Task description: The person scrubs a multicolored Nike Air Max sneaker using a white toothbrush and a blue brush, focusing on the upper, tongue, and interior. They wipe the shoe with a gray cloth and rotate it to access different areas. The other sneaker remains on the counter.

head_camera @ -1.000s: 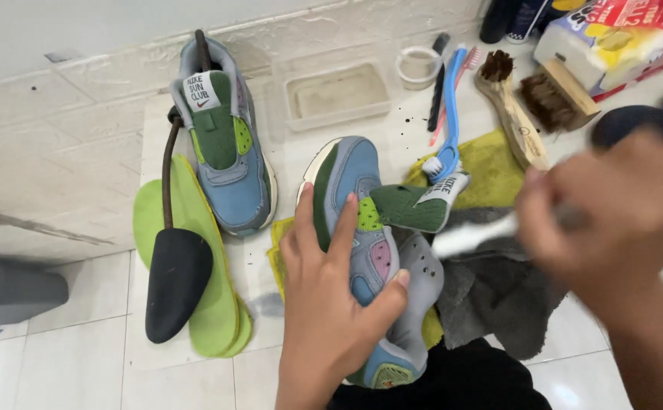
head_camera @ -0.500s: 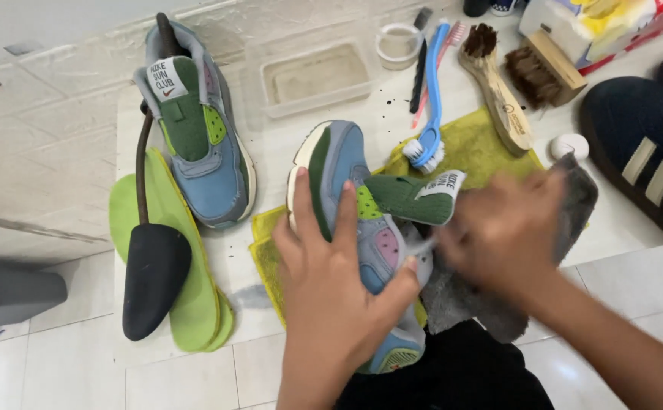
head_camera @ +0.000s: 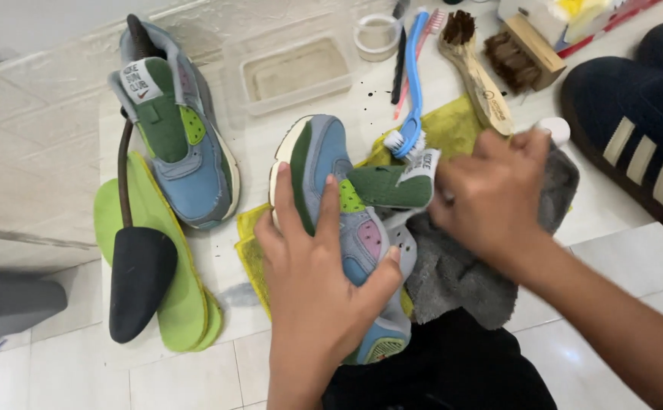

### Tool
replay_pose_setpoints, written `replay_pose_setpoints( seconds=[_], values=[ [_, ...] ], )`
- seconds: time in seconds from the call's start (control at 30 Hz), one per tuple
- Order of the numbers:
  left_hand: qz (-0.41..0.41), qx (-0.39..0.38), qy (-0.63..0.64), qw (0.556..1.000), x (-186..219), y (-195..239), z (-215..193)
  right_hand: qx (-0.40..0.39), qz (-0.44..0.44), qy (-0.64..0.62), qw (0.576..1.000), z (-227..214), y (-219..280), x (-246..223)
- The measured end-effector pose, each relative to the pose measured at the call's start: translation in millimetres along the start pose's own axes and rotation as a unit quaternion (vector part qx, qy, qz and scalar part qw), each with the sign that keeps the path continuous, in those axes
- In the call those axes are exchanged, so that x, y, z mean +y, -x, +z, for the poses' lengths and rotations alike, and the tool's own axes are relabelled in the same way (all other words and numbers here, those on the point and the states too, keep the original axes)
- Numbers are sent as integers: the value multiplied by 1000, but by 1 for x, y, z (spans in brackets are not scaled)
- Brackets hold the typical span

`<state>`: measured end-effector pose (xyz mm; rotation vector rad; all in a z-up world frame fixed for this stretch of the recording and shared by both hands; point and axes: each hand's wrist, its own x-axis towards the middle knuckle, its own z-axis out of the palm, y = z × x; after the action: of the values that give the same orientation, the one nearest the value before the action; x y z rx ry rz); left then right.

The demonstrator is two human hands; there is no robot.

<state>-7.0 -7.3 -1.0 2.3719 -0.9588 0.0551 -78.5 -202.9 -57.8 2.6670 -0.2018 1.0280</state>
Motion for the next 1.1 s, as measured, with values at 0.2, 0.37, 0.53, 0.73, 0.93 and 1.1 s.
replay_pose_setpoints(
  seconds=[0.2, 0.37, 0.53, 0.73, 0.93, 1.1],
  values=[
    [-31, -41, -28, 998, 5, -2, 0, -12, -61, -107, 992, 1, 8, -4],
    [-26, -29, -27, 999, 3, 0, 1, -26, -26, -113, 993, -22, 10, -24],
    [-4, -10, -20, 1000, -1, -1, 2, -93, 40, -60, 993, 2, 19, 6],
    [-7, 1, -26, 1000, 0, -1, 2, -94, 26, -126, 987, -4, 20, -5],
    [-7, 1, -1, 1000, -2, -2, -2, -90, 32, -141, 985, -16, 16, -17],
    [-5, -2, 39, 999, -9, 0, -5, -74, 63, -105, 990, -4, 13, 3]
  ],
)
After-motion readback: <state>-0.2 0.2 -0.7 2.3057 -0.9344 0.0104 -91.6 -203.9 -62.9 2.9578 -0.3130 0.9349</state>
